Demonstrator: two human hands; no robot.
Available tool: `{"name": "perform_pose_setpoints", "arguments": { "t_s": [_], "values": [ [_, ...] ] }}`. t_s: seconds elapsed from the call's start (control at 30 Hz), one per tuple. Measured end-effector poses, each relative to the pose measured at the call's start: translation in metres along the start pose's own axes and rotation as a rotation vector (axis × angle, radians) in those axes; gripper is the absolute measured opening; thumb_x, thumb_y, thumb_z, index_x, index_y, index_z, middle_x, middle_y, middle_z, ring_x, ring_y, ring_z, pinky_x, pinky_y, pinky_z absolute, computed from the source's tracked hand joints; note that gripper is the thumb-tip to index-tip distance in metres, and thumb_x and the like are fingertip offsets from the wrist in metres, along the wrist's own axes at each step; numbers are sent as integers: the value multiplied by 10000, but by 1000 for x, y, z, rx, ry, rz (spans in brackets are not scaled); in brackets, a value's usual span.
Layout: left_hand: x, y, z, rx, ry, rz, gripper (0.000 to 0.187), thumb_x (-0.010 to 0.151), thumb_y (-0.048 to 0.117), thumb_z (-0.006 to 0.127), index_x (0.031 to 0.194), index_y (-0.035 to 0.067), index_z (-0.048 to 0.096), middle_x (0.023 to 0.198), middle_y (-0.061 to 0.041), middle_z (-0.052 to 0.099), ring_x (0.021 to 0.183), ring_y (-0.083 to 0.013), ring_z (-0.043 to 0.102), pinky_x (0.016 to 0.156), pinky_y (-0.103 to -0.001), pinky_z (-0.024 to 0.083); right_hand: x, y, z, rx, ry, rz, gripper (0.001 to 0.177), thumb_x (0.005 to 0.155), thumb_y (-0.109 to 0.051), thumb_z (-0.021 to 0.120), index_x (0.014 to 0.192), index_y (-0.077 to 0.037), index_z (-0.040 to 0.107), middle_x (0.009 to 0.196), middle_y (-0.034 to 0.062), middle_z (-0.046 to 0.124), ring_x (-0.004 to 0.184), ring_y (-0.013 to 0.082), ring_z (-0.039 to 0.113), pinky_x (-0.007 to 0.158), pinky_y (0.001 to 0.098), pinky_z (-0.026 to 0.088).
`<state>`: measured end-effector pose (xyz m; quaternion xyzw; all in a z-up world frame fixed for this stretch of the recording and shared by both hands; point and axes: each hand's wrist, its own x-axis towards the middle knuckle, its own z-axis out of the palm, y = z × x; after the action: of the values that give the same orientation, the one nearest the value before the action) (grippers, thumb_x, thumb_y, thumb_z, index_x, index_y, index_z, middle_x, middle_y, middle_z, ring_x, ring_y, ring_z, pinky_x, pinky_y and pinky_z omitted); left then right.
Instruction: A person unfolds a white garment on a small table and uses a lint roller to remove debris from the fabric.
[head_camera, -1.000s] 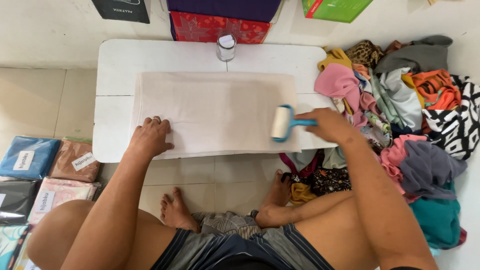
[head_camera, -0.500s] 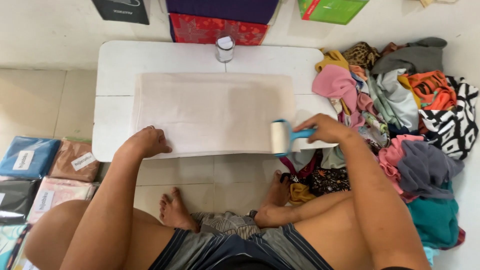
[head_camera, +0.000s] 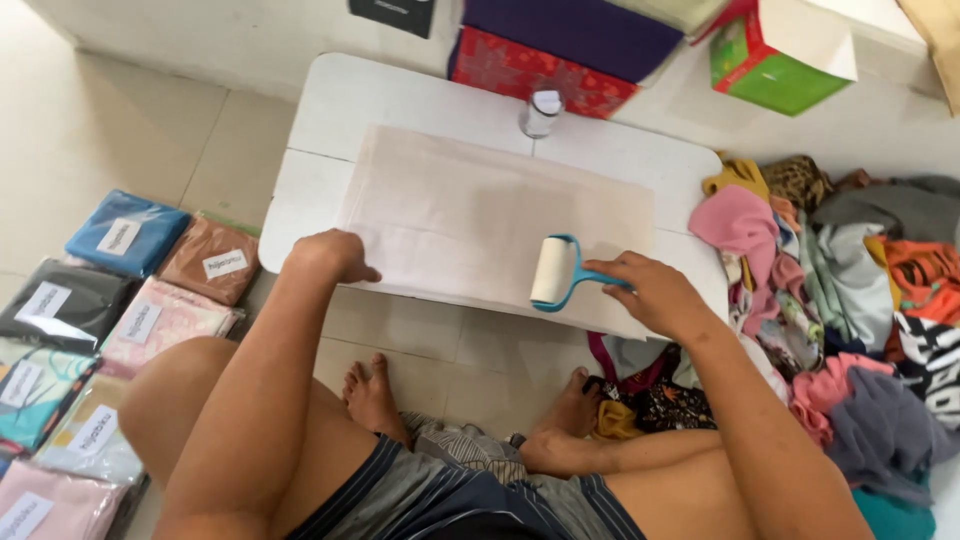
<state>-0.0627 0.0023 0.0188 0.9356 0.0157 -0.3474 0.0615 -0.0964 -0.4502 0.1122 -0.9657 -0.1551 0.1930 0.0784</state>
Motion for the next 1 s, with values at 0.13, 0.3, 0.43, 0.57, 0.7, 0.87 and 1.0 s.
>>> {"name": "perform_pose_setpoints", "arguments": {
  "t_s": [0.13, 0.3, 0.43, 0.57, 0.7, 0.87, 1.0],
  "values": [
    [-12, 2, -27, -69, 110, 36, 477, 876, 516, 731, 1031, 74, 824, 1090, -203, 777, 1097, -360, 731, 885, -534, 589, 30, -30, 5, -144, -42, -61, 409, 1013, -341, 557, 1396, -475, 607, 1164, -28, 712, 1067, 257, 708, 892, 413, 570],
    [-15, -5, -40, -149, 359, 48, 548, 899, 498, 740, 1300, 128, 692, 1197, -173, 703, 1138, -367, 689, 954, -594, 526, 79, -90, 11, -182, -134, -163, 479, 964, -271, 609, 1418, -423, 592, 1144, 96, 701, 1066, 392, 692, 891, 519, 577],
    [-16, -9, -46, -172, 384, 49, 565, 894, 488, 752, 1305, 107, 682, 1183, -186, 705, 1111, -382, 697, 944, -606, 524, 121, -176, 27, -196, -121, -238, 493, 965, -258, 612, 1413, -461, 587, 1066, 69, 689, 995, 352, 708, 837, 494, 587],
    [-11, -13, -46, -195, 403, 73, 540, 896, 453, 761, 1281, 81, 695, 1115, -200, 719, 1035, -375, 723, 904, -595, 552, 164, -228, 61, -92, -58, -313, 438, 957, -313, 635, 1375, -441, 616, 1054, 45, 675, 950, 328, 720, 800, 469, 600],
    [-13, -21, -51, -200, 393, 56, 582, 896, 486, 756, 1280, 54, 686, 1122, -219, 714, 1039, -390, 721, 897, -609, 554, 158, -250, 40, 26, -96, -307, 451, 932, -249, 672, 1359, -390, 651, 1087, 118, 697, 1014, 417, 703, 845, 516, 594],
    [-12, -23, -52, -204, 425, 58, 533, 906, 430, 757, 1266, 42, 691, 1070, -218, 724, 985, -381, 737, 866, -599, 568, 118, -198, -1, 14, -200, -151, 485, 899, -184, 683, 1361, -333, 672, 1157, 204, 711, 1122, 472, 659, 942, 552, 549],
    [-20, -17, -52, -217, 376, 92, 559, 916, 397, 756, 1315, 16, 666, 1115, -240, 721, 1021, -398, 732, 902, -608, 558, 78, -151, -29, 64, -258, 32, 476, 883, -167, 683, 1334, -315, 713, 1241, 265, 703, 1215, 500, 615, 1013, 536, 500]
  ]
}}
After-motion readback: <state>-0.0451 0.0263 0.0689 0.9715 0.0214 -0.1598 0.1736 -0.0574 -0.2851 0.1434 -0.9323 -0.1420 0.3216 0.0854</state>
